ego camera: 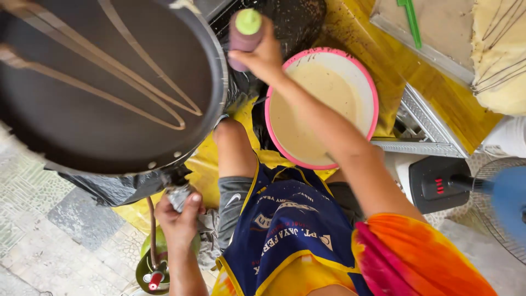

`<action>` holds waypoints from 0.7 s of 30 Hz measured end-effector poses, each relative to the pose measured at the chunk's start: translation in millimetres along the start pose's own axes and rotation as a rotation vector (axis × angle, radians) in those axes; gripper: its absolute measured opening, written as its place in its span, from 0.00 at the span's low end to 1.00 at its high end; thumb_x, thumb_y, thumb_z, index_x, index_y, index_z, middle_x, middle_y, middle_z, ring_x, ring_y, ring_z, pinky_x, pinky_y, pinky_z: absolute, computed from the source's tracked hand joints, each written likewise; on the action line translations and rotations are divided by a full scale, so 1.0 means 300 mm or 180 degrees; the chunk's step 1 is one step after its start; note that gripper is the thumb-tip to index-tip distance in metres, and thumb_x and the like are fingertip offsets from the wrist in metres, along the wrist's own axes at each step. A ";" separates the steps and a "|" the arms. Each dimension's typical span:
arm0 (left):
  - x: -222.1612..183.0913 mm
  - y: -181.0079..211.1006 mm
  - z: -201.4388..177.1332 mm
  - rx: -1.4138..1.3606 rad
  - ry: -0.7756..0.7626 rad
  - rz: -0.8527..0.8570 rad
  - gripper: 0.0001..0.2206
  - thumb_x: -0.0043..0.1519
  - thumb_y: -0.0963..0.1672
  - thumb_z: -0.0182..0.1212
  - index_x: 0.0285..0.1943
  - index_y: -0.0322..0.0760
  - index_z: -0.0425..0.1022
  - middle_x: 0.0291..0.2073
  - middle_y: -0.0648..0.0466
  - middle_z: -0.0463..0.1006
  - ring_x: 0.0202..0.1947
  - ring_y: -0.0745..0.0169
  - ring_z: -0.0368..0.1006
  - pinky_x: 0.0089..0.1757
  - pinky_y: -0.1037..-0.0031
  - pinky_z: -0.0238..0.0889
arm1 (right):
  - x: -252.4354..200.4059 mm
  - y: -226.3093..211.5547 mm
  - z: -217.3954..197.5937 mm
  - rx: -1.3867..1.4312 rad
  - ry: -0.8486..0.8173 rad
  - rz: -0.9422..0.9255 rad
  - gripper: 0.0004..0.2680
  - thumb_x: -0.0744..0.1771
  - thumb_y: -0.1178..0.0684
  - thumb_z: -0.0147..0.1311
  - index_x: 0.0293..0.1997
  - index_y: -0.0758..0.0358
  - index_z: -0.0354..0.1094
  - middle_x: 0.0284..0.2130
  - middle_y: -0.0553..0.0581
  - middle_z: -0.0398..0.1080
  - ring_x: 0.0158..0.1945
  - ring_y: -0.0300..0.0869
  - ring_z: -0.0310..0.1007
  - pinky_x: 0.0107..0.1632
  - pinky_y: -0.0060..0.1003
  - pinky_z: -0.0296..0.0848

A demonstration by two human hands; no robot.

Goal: Cooking crepes by pouring batter into pans, spreading it, and adding toppings.

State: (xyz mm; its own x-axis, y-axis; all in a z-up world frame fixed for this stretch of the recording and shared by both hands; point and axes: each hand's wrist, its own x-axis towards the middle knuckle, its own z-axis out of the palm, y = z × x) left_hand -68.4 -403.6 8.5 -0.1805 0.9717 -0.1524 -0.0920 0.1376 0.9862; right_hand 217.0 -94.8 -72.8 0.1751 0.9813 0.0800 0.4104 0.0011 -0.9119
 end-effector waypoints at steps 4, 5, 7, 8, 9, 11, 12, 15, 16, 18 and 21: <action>-0.018 0.003 0.027 -0.0269 0.0191 0.0215 0.10 0.61 0.44 0.67 0.32 0.37 0.70 0.19 0.53 0.72 0.14 0.69 0.66 0.20 0.77 0.60 | 0.015 0.055 0.139 -0.0036 0.0169 -0.0247 0.39 0.56 0.44 0.79 0.69 0.51 0.51 0.63 0.60 0.69 0.64 0.54 0.74 0.62 0.45 0.72; -0.029 -0.001 0.033 -0.0105 0.0091 -0.0010 0.07 0.61 0.43 0.66 0.34 0.35 0.73 0.18 0.52 0.74 0.16 0.68 0.68 0.22 0.76 0.64 | -0.008 0.077 0.121 -0.0099 0.0025 -0.0366 0.40 0.59 0.44 0.79 0.73 0.55 0.45 0.69 0.63 0.59 0.71 0.56 0.63 0.70 0.48 0.64; -0.032 -0.023 0.057 0.0060 -0.0033 -0.0248 0.05 0.61 0.41 0.64 0.37 0.32 0.76 0.17 0.50 0.76 0.17 0.66 0.71 0.25 0.75 0.68 | -0.110 0.109 0.012 -0.0169 -0.0106 -0.0465 0.42 0.62 0.45 0.78 0.77 0.60 0.39 0.75 0.66 0.49 0.77 0.57 0.53 0.77 0.51 0.57; -0.024 -0.041 0.075 0.0118 -0.0165 -0.0134 0.06 0.57 0.40 0.69 0.32 0.31 0.76 0.13 0.49 0.75 0.14 0.64 0.71 0.24 0.75 0.65 | -0.189 0.117 -0.080 -0.0872 -0.0575 -0.0267 0.35 0.63 0.44 0.73 0.74 0.54 0.47 0.66 0.65 0.58 0.70 0.61 0.60 0.71 0.58 0.60; -0.011 -0.057 0.095 0.0173 -0.0297 -0.0013 0.08 0.53 0.39 0.73 0.26 0.29 0.77 0.09 0.47 0.74 0.12 0.62 0.70 0.23 0.75 0.63 | -0.261 0.120 -0.172 -0.1571 -0.1046 -0.0069 0.29 0.63 0.43 0.68 0.70 0.48 0.55 0.58 0.63 0.66 0.64 0.65 0.66 0.64 0.64 0.63; 0.009 -0.168 0.122 0.0571 -0.0471 -0.0193 0.09 0.54 0.42 0.75 0.28 0.31 0.78 0.10 0.49 0.72 0.14 0.65 0.67 0.23 0.75 0.59 | -0.509 0.231 -0.377 -0.2658 -0.1536 0.0358 0.27 0.66 0.39 0.57 0.73 0.50 0.54 0.62 0.66 0.63 0.68 0.68 0.58 0.65 0.67 0.56; 0.014 -0.226 0.137 0.0972 -0.0624 -0.0365 0.11 0.54 0.44 0.77 0.30 0.33 0.79 0.11 0.50 0.70 0.17 0.68 0.63 0.22 0.75 0.55 | -0.639 0.287 -0.480 -0.3732 -0.2041 0.0788 0.26 0.69 0.35 0.46 0.76 0.51 0.52 0.66 0.70 0.61 0.73 0.71 0.50 0.66 0.71 0.48; 0.052 -0.373 0.212 0.1684 -0.1029 -0.0718 0.18 0.55 0.53 0.76 0.28 0.36 0.78 0.11 0.46 0.73 0.14 0.58 0.73 0.20 0.74 0.61 | -0.910 0.509 -0.720 -0.4805 -0.2188 0.1312 0.12 0.63 0.43 0.51 0.40 0.51 0.82 0.35 0.56 0.81 0.44 0.56 0.81 0.40 0.52 0.75; 0.064 -0.404 0.230 0.1716 -0.1082 -0.0734 0.18 0.55 0.53 0.76 0.28 0.36 0.78 0.11 0.46 0.73 0.14 0.58 0.73 0.20 0.74 0.61 | -0.947 0.497 -0.740 -0.4771 -0.2195 0.1374 0.12 0.63 0.43 0.51 0.40 0.51 0.82 0.35 0.56 0.81 0.44 0.56 0.81 0.40 0.52 0.75; 0.082 -0.466 0.279 0.2328 -0.1370 -0.0656 0.25 0.57 0.60 0.70 0.37 0.36 0.81 0.26 0.38 0.80 0.35 0.33 0.79 0.34 0.54 0.69 | -1.026 0.471 -0.795 -0.4887 -0.1548 0.0776 0.08 0.64 0.44 0.49 0.34 0.46 0.77 0.29 0.51 0.77 0.37 0.51 0.80 0.37 0.49 0.71; 0.105 -0.350 0.377 0.2504 -0.1660 -0.0874 0.25 0.58 0.61 0.65 0.30 0.40 0.77 0.17 0.50 0.78 0.28 0.45 0.80 0.35 0.63 0.71 | -1.081 0.437 -0.884 -0.5022 -0.0499 -0.0098 0.10 0.66 0.46 0.46 0.23 0.39 0.69 0.21 0.42 0.73 0.26 0.43 0.77 0.31 0.45 0.66</action>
State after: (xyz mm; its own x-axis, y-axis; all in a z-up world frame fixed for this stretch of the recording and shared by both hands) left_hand 46.2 -365.7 -92.6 0.2219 0.8237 -0.5218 0.6463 0.2764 0.7112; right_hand 451.4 -463.9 -111.6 0.1001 0.9941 -0.0419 0.9074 -0.0740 0.4137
